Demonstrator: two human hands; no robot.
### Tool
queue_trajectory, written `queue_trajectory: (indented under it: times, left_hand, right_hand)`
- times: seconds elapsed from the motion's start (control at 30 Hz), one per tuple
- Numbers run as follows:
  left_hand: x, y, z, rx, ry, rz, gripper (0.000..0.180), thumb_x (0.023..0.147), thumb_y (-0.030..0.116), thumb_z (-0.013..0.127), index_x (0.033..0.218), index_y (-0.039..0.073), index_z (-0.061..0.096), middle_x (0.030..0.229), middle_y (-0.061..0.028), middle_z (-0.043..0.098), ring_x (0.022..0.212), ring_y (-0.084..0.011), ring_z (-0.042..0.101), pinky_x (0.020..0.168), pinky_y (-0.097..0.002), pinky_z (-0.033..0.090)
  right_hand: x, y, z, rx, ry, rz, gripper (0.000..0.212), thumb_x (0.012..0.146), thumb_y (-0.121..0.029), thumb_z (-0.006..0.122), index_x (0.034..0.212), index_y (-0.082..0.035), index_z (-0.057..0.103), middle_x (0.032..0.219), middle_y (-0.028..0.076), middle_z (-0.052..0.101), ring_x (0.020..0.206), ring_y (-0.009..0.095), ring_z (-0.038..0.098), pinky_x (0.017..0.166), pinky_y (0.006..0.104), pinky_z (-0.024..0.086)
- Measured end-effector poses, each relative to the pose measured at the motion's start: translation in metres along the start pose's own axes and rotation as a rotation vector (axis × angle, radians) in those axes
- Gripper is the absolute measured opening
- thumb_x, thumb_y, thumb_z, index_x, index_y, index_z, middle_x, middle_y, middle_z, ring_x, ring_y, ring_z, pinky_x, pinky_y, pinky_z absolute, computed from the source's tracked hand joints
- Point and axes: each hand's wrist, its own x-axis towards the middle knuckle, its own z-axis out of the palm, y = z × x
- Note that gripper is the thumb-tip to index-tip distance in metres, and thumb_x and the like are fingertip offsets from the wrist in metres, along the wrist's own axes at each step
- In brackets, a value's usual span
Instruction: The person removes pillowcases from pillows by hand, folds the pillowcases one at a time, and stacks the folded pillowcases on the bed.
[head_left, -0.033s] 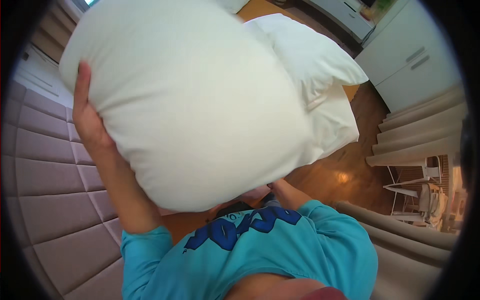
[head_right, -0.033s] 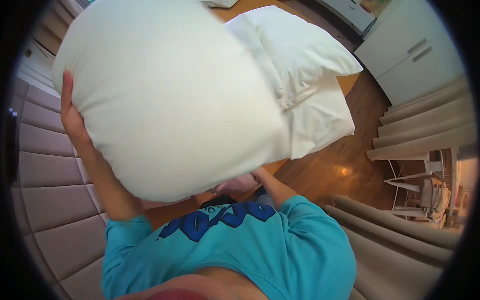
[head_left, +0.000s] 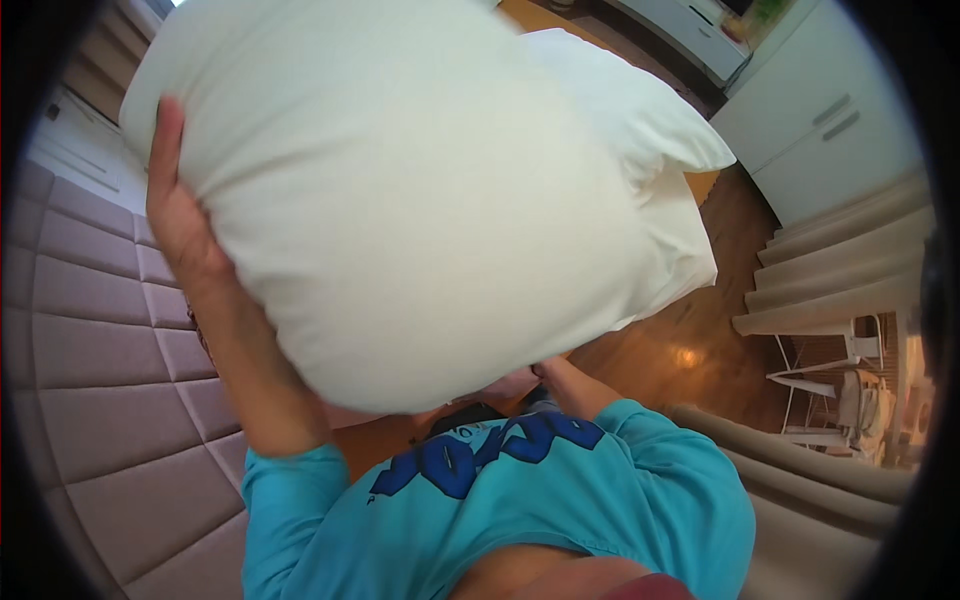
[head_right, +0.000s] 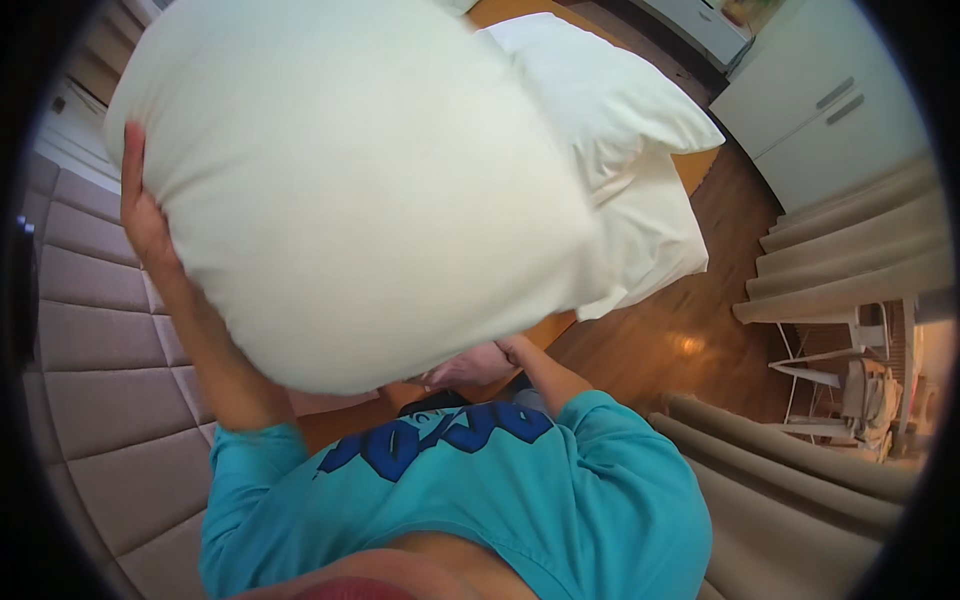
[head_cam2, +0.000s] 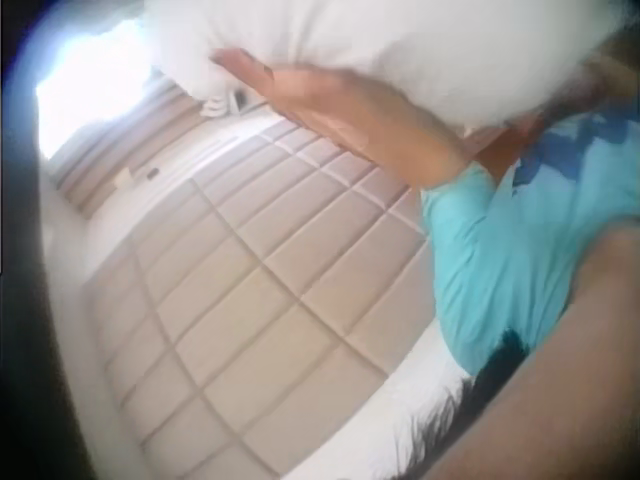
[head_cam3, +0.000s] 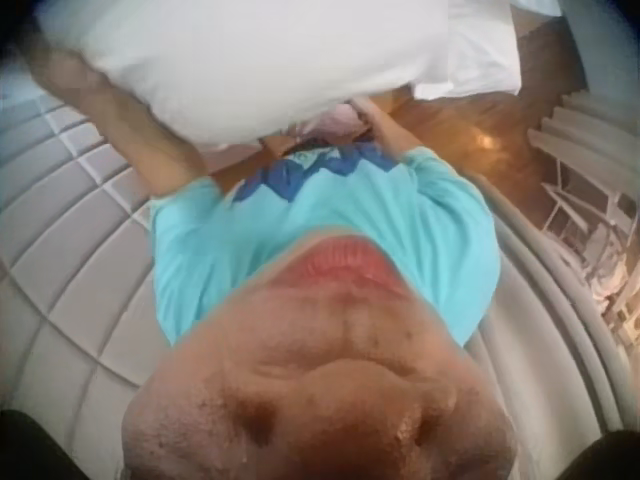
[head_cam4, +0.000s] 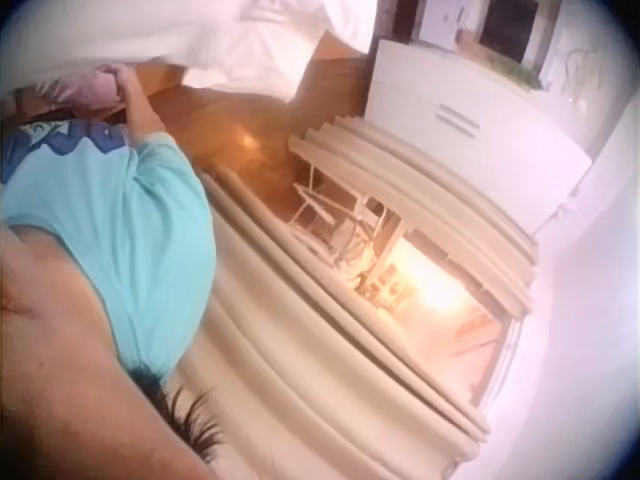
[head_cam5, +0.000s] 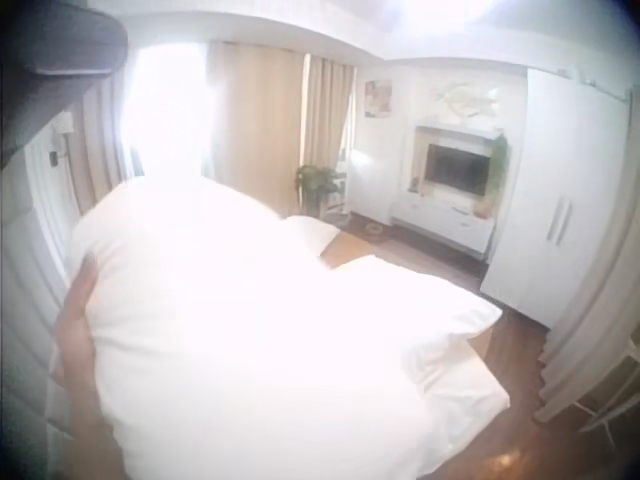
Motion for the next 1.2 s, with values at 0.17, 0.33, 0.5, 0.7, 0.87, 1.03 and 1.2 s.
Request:
queue_trajectory:
  times: [0.17,0.33,0.5,0.7,0.87,1.03,1.2]
  left_hand:
    - [0.044,-0.099,0.072,0.269,0.165,0.286,0.058,0.085,0.037,0.069,0.125,-0.003,0.053,0.110,-0.0123,0.065,0.101,-0.0235,0.062,0.094,-0.0353,0.048]
    - [0.089,-0.262,0.048,0.638,0.409,-0.146,0.102,0.075,0.025,0.081,0.141,-0.008,0.010,0.142,-0.0281,0.033,0.124,-0.0382,0.045,0.102,-0.0412,0.041]
    - [0.054,-0.353,0.006,1.143,-0.109,-0.088,0.091,0.073,0.014,0.077,0.148,0.019,0.025,0.127,-0.0293,0.046,0.120,-0.0426,0.046,0.103,-0.0430,0.040]
    - [0.005,-0.310,-0.075,1.290,-0.083,0.105,0.083,0.070,0.014,0.078,0.142,0.016,0.038,0.125,-0.0220,0.050,0.116,-0.0385,0.049,0.098,-0.0459,0.042]
    - [-0.053,-0.223,-0.252,1.616,0.520,-0.394,0.111,0.067,0.031,0.084,0.150,0.012,0.013,0.155,-0.0241,0.008,0.140,-0.0423,0.020,0.110,-0.0517,0.027]
    - [-0.099,-0.195,-0.341,2.485,0.731,-0.573,0.082,0.085,0.028,0.066,0.149,0.013,0.018,0.156,-0.0197,0.011,0.142,-0.0411,0.016,0.103,-0.0649,0.028]
    - [-0.097,-0.150,-0.371,1.801,0.717,-0.347,0.014,0.079,0.009,0.062,0.093,0.008,0.060,0.099,-0.0135,0.067,0.098,-0.0348,0.062,0.079,-0.0504,0.047]
  right_hand:
    - [-0.007,-0.009,-0.008,-0.057,-0.057,0.127,0.026,0.070,-0.018,0.074,0.093,-0.005,0.071,0.092,0.007,0.068,0.081,0.017,0.064,0.075,0.0323,0.052]
    - [0.000,-0.013,-0.008,-0.271,-0.116,0.195,0.028,0.071,-0.024,0.075,0.091,-0.005,0.070,0.091,0.008,0.068,0.078,0.020,0.065,0.070,0.0316,0.053]
    - [0.028,0.011,-0.027,-0.189,-0.105,0.174,0.027,0.073,-0.022,0.073,0.094,-0.005,0.068,0.090,0.008,0.067,0.075,0.023,0.066,0.070,0.0347,0.055]
    - [0.010,-0.004,-0.023,-0.171,-0.147,0.221,0.027,0.072,-0.019,0.075,0.093,-0.005,0.068,0.090,0.008,0.067,0.082,0.022,0.065,0.073,0.0361,0.054]
    - [0.001,-0.017,-0.020,-0.155,-0.104,0.201,0.021,0.074,-0.017,0.073,0.091,-0.005,0.068,0.089,0.008,0.068,0.082,0.022,0.065,0.078,0.0350,0.053]
    - [-0.024,-0.040,0.019,-0.186,-0.200,0.065,0.024,0.077,-0.018,0.071,0.094,-0.002,0.067,0.091,0.009,0.068,0.085,0.021,0.065,0.080,0.0351,0.052]
    - [-0.014,-0.043,0.036,-0.904,0.566,-0.501,0.046,0.070,-0.008,0.073,0.114,-0.001,0.059,0.106,0.013,0.062,0.100,0.026,0.060,0.088,0.0353,0.048]
